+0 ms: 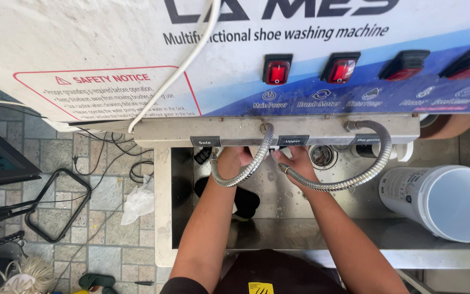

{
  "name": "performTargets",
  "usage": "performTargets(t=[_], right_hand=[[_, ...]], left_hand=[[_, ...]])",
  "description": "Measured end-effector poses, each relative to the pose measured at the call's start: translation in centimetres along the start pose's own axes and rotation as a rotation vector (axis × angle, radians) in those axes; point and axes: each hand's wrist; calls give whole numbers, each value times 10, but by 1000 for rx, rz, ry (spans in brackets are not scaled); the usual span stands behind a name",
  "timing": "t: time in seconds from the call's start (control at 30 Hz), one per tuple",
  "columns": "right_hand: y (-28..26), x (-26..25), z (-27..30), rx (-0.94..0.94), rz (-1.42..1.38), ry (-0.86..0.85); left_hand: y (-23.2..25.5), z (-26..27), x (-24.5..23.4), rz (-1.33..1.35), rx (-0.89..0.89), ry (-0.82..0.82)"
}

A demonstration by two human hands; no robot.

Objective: The person washes a pair of black and white sneakers in a sink, then uses a multifunctional shoe washing machine to scrub the soles and uppers. They manually wipe the shoes with a white cloth and rinse them again in the sink.

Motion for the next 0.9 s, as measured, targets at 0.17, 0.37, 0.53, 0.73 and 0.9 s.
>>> performTargets(t=[0.17,0.37,0.53,0.73,0.9], right_hand=[[10,22,-15,431,-737,97],[-24,8,-19,411,-660,79],[-46,2,-9,234,-411,29],[-52,4,-16,572,-584,131],[-49,4,-29,599,-1096,100]], left_hand=[[-8,-6,-19,119,-321,-134],[-24,-15,-31,34,-176,-206],[-30,-29,-58,33,-30,-744],[-49,17,-39,-416,263,-72],[-62,70,4,-639,599,-10]])
Point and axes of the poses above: each hand's wrist, its own z-axis away from the middle knuckle, its own x-axis out of the palm, y = z × x, and after that the axes turned 10 degrees about -z, right-handed
